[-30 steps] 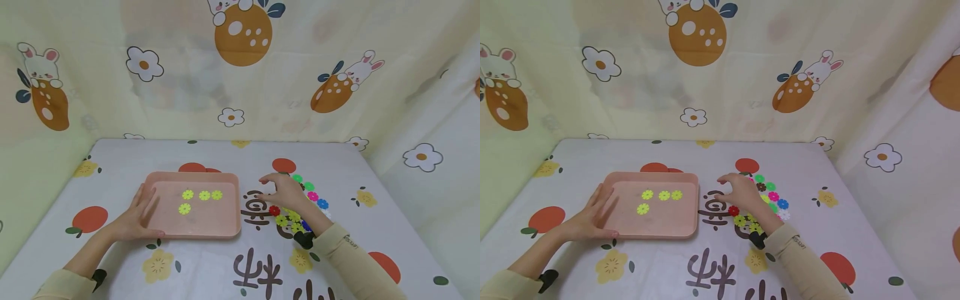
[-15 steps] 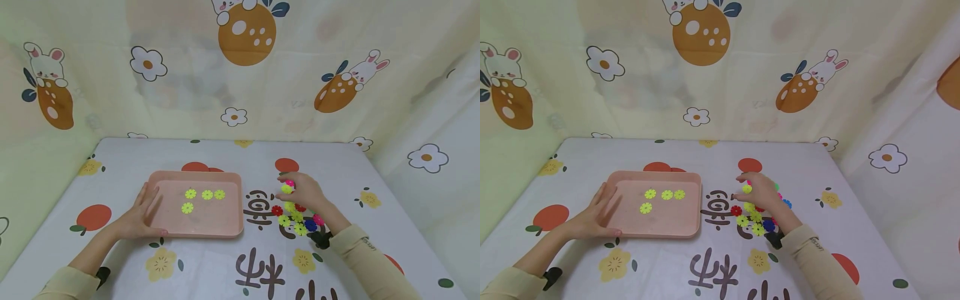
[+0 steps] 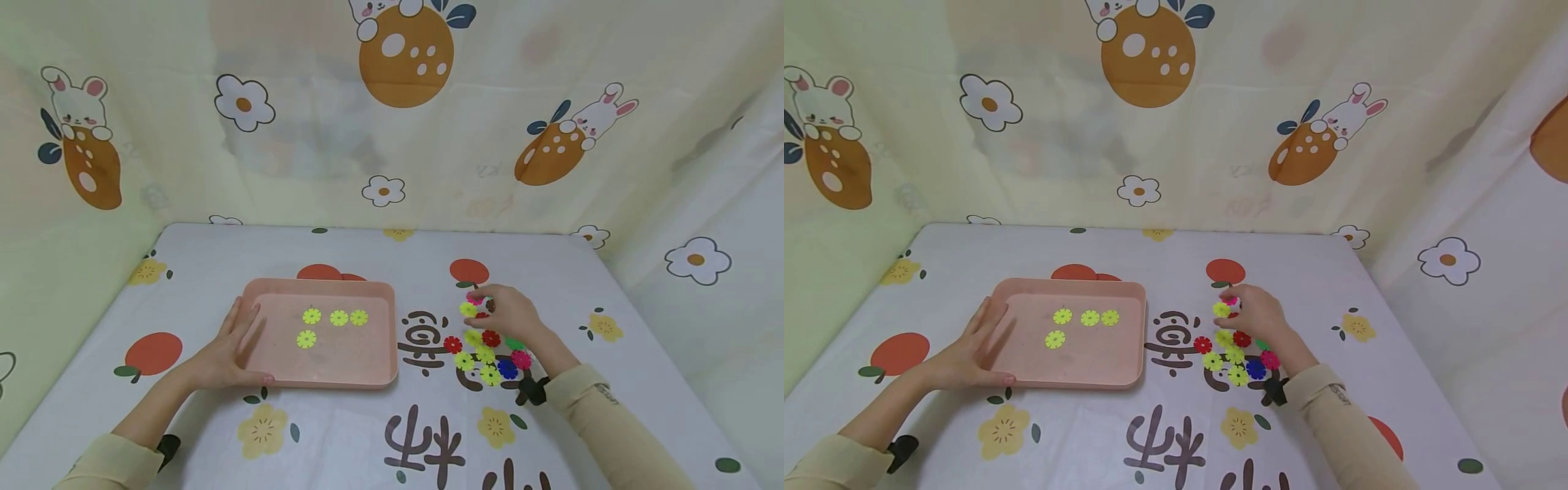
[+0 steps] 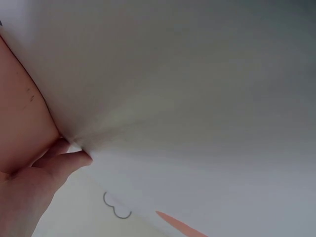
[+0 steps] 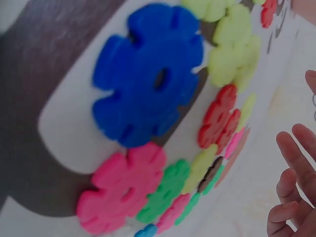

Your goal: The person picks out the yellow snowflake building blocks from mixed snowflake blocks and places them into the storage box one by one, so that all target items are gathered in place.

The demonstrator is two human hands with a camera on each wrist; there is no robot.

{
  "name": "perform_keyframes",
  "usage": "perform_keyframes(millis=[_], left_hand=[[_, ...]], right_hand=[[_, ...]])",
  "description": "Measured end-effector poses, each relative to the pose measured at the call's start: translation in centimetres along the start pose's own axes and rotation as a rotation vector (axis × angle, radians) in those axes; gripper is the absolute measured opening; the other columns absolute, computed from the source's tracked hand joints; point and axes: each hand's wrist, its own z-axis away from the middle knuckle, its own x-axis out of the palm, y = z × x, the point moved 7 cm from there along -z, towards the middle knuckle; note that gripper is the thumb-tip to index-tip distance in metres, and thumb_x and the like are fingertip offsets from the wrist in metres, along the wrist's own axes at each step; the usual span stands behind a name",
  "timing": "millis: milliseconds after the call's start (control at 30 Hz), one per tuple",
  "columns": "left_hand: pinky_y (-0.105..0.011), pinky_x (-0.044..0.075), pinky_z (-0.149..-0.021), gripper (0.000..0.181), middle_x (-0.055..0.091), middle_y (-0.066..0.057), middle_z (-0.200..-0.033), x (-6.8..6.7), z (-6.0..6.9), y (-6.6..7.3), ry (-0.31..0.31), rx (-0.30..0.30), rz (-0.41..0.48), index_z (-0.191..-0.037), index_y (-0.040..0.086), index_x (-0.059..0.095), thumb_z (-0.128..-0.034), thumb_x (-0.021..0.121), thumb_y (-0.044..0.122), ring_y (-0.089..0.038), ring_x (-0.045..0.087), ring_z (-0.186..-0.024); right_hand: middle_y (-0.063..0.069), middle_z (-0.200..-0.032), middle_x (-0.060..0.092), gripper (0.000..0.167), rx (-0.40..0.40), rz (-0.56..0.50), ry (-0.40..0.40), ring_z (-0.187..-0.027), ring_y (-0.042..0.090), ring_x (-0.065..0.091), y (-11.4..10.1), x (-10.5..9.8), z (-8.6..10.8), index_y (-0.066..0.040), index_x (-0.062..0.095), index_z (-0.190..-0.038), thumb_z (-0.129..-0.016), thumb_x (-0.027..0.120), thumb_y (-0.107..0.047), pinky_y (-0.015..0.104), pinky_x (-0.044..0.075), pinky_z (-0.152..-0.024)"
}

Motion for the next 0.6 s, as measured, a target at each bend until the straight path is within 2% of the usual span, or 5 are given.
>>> perform_keyframes(millis=[233,433,600], left_hand=[[-0.068,0.029,-0.089,0.121,-0.015,-0.022,-0.148,-0.1,0.1,0.1,-0.001,0.0,0.006,-0.147,0.01,0.003,-0.0615,0.079,0.05,-0.044,-0.005,-0.134],[-0.068,0.031,-0.088,0.122,-0.015,-0.022,-0.148,-0.1,0.1,0.3,0.003,0.005,0.0,-0.147,0.011,0.002,-0.0612,0.079,0.049,-0.045,-0.003,-0.133],[-0.068,0.031,-0.088,0.122,-0.014,-0.022,-0.148,-0.1,0.1,0.3,0.003,0.006,0.003,-0.147,0.011,0.003,-0.0607,0.079,0.05,-0.045,-0.002,-0.133]], right_hand=[[0.009,-0.1,0.064,0.056,0.036,0.015,-0.04,-0.082,0.023,0.056,0.8,0.6,-0.6,-0.003,0.061,-0.114,-0.07,0.078,-0.034,0.033,0.049,-0.067],[0.005,-0.091,0.062,0.053,0.067,0.037,-0.084,-0.079,0.02,0.052,1.7,1.4,-1.4,-0.004,0.064,-0.108,-0.07,0.078,-0.038,0.031,0.046,-0.063],[0.004,-0.089,0.062,0.051,0.086,0.055,-0.111,-0.079,0.02,0.053,1.9,1.7,-1.7,-0.006,0.065,-0.106,-0.069,0.078,-0.04,0.031,0.047,-0.062]])
